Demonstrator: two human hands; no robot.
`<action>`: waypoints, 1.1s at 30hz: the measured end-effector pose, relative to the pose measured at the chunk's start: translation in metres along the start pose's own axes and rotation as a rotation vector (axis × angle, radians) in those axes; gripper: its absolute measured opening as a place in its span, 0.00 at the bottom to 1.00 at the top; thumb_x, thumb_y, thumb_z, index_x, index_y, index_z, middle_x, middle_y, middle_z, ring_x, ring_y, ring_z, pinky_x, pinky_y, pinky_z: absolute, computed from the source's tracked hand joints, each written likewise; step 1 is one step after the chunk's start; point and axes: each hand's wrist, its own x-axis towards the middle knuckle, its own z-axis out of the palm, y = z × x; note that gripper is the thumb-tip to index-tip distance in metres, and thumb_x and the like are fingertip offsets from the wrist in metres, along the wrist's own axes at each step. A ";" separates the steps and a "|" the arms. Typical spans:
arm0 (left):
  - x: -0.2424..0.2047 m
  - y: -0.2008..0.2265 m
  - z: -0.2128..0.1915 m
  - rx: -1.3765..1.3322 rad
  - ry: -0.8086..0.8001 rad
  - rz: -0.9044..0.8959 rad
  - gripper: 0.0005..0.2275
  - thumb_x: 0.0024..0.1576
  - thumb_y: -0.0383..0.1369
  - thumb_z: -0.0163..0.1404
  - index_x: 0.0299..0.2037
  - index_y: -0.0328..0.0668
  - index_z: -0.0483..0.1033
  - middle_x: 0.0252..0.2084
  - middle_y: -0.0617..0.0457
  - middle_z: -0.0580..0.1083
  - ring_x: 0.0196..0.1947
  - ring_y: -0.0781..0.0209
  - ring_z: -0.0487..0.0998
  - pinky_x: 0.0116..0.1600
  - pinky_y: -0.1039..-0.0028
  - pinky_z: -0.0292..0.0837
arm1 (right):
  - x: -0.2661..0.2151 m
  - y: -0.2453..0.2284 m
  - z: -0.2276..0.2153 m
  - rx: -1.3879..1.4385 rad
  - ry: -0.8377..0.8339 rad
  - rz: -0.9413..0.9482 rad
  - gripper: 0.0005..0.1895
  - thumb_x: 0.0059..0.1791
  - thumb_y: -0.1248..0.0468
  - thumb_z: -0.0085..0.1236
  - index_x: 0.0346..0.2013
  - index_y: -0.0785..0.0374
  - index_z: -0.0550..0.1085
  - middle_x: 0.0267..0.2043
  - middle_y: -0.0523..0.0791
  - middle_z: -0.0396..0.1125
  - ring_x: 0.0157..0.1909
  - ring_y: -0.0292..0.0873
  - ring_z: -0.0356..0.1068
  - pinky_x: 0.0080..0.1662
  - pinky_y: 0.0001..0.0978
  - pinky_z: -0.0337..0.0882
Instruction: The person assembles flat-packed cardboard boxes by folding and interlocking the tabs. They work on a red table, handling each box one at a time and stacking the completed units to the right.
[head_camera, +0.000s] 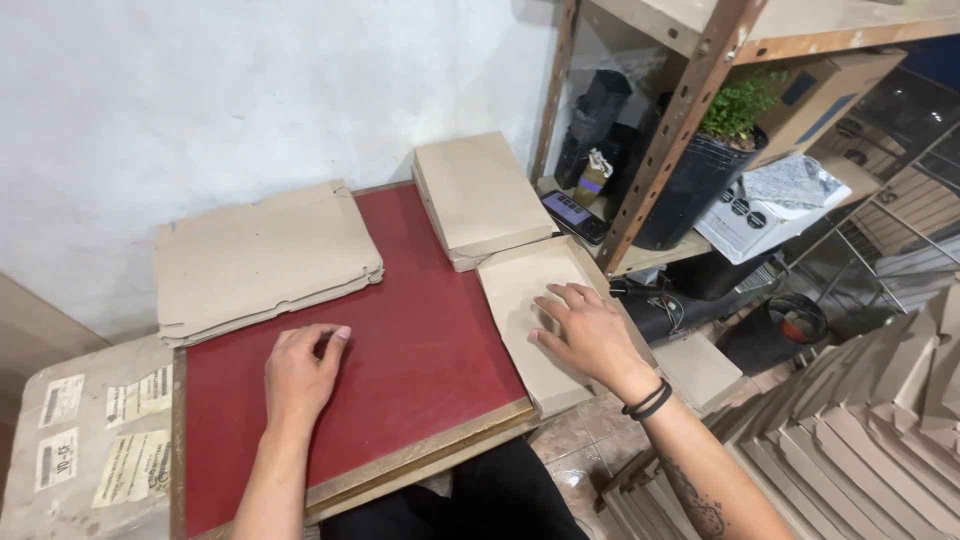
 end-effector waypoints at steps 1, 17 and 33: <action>0.001 -0.001 0.001 0.002 -0.003 0.016 0.09 0.75 0.47 0.62 0.52 0.60 0.94 0.50 0.58 0.91 0.62 0.48 0.90 0.68 0.53 0.87 | 0.004 -0.007 -0.002 0.028 0.056 -0.080 0.31 0.64 0.41 0.58 0.81 0.42 0.78 0.85 0.44 0.70 0.88 0.56 0.65 0.75 0.58 0.76; 0.005 -0.004 0.005 -0.024 -0.028 0.010 0.05 0.69 0.40 0.62 0.50 0.61 0.93 0.45 0.58 0.91 0.57 0.53 0.90 0.61 0.60 0.89 | 0.205 -0.209 0.027 0.155 0.233 -0.583 0.17 0.68 0.47 0.56 0.66 0.45 0.85 0.67 0.40 0.80 0.74 0.51 0.80 0.68 0.50 0.84; 0.007 0.000 0.002 -0.061 -0.073 -0.003 0.07 0.71 0.40 0.61 0.51 0.55 0.93 0.46 0.51 0.90 0.59 0.47 0.89 0.62 0.55 0.88 | 0.279 -0.239 0.116 -0.171 0.545 -0.796 0.18 0.69 0.57 0.52 0.73 0.41 0.81 0.68 0.39 0.83 0.67 0.47 0.85 0.60 0.42 0.88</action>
